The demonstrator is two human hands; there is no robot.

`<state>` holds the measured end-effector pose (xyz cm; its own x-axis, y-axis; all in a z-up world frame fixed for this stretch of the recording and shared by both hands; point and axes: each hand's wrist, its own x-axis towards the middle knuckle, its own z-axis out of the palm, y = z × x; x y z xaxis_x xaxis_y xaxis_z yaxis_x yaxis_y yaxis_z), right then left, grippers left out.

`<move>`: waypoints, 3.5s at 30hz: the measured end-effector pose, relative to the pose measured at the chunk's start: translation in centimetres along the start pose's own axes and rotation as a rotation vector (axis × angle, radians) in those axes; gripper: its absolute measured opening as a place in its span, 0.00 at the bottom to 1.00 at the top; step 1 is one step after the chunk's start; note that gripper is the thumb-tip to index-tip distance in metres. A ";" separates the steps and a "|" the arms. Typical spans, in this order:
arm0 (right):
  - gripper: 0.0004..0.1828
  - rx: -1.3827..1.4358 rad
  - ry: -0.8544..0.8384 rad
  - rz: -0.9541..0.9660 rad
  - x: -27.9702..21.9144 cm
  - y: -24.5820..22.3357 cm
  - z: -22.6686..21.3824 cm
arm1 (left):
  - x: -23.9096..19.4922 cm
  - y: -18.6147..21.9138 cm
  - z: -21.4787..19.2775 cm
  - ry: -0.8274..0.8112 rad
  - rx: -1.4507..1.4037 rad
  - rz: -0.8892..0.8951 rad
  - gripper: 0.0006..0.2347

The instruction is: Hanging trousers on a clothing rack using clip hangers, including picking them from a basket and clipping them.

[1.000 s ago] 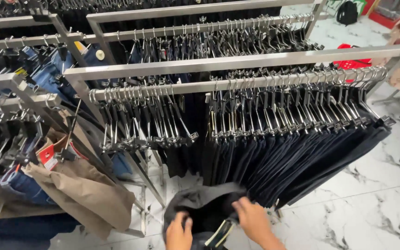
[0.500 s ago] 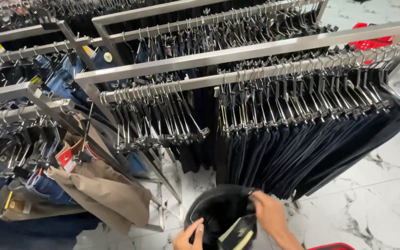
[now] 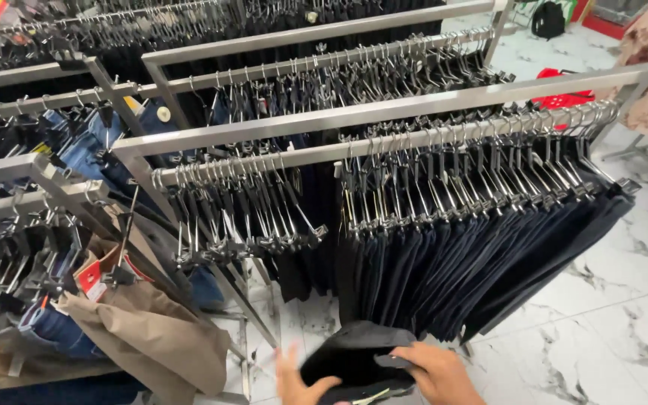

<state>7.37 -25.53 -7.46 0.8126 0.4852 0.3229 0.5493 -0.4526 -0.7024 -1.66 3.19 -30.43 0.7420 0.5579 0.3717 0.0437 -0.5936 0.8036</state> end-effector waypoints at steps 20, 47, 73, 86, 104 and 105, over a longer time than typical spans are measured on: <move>0.73 0.382 -0.037 0.240 -4.3 3.1 13.2 | 7.7 25.1 -3.1 -0.229 -0.132 -0.203 0.15; 0.15 -0.145 0.022 0.380 1.7 2.3 1.0 | 5.3 11.1 -11.0 -0.152 0.097 -0.105 0.21; 0.16 0.004 0.201 0.449 2.1 -0.9 0.7 | 5.1 21.2 -8.6 -0.168 -0.029 -0.151 0.16; 0.15 -0.018 0.513 0.393 2.3 -1.7 1.1 | 2.5 19.1 -8.0 -0.037 0.068 0.111 0.22; 0.15 0.087 0.235 0.313 5.3 -5.5 -1.9 | 1.9 4.3 -3.7 -0.305 0.008 0.119 0.10; 0.16 0.095 0.132 0.265 5.6 -5.8 -1.8 | 3.2 10.3 -7.5 -0.291 -0.203 0.047 0.09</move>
<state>9.10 -21.56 -0.47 0.9468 0.2553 0.1961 0.2996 -0.4754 -0.8272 -3.85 3.16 -17.48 0.9007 0.3270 0.2860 -0.1068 -0.4713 0.8755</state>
